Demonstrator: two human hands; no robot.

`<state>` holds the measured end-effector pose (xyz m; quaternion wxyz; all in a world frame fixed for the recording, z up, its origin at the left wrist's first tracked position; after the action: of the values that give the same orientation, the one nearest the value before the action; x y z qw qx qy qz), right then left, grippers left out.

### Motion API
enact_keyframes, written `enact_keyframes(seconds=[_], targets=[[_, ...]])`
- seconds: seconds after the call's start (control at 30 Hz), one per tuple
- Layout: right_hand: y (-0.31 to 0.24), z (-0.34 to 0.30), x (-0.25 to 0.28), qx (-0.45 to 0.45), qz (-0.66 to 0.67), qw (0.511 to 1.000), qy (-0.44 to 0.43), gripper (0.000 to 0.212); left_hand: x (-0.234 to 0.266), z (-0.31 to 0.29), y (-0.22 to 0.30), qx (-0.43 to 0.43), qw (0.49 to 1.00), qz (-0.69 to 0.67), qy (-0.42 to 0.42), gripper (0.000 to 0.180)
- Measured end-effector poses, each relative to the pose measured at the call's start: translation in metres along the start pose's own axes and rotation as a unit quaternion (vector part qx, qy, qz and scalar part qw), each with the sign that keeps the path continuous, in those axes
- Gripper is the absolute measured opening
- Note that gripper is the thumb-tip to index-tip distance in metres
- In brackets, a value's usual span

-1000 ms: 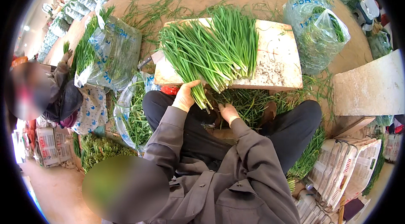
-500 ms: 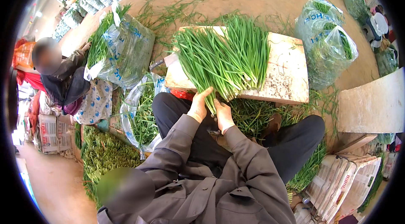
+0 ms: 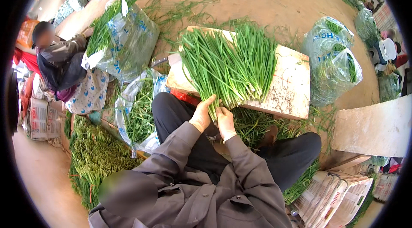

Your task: The person sorts bunches of green vegetables by hand, trims the root ends using a knife on a wooden board, and secures a bundle with a red tie.

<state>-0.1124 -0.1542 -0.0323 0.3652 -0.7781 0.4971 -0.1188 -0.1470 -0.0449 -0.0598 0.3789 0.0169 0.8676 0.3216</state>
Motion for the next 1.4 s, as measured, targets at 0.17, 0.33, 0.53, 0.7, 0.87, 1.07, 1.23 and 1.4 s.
enact_keyframes(seconds=[0.17,0.33,0.53,0.7,0.87,1.07,1.23,1.4], targets=[[0.004,-0.009,0.006,-0.045,0.031,0.979,-0.194,0.041,0.015,0.015,-0.001,0.059,0.998,0.002,-0.007,0.02],[-0.006,-0.012,0.016,0.098,-0.202,0.965,-0.132,0.041,0.004,0.011,0.001,0.052,0.998,-0.018,0.006,0.019],[0.017,-0.027,0.053,0.117,-0.579,0.805,0.06,0.054,0.0,0.009,0.007,0.047,0.998,-0.034,0.021,0.017],[0.031,-0.028,0.046,-0.078,-0.127,0.986,-0.075,0.037,0.004,0.009,0.002,0.034,0.998,-0.037,0.031,0.019],[0.021,-0.015,0.029,-0.06,-0.143,0.988,-0.029,0.03,-0.004,0.006,0.004,0.01,0.999,0.011,0.045,0.021],[0.007,-0.015,0.021,-0.035,-0.179,0.982,-0.042,0.019,0.002,0.012,-0.002,0.033,0.997,-0.029,0.066,0.017],[-0.049,-0.043,0.073,0.269,-0.343,0.874,0.212,0.012,-0.004,0.01,-0.002,0.02,0.994,0.04,0.101,0.022],[-0.114,-0.048,0.054,0.418,-0.478,0.704,0.318,0.033,0.006,0.026,-0.018,0.013,0.993,0.075,0.09,0.029]])
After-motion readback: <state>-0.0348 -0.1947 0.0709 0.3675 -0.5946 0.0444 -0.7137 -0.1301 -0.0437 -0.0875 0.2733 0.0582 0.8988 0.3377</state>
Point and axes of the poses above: each hand's wrist, its own z-axis towards the middle knuckle, its own x-axis out of the back of the hand, y = z × x, the point moved 5 cm from there along z, towards the middle knuckle, and after that the axes turned 14 degrees about -x, right-handed, at the moved point
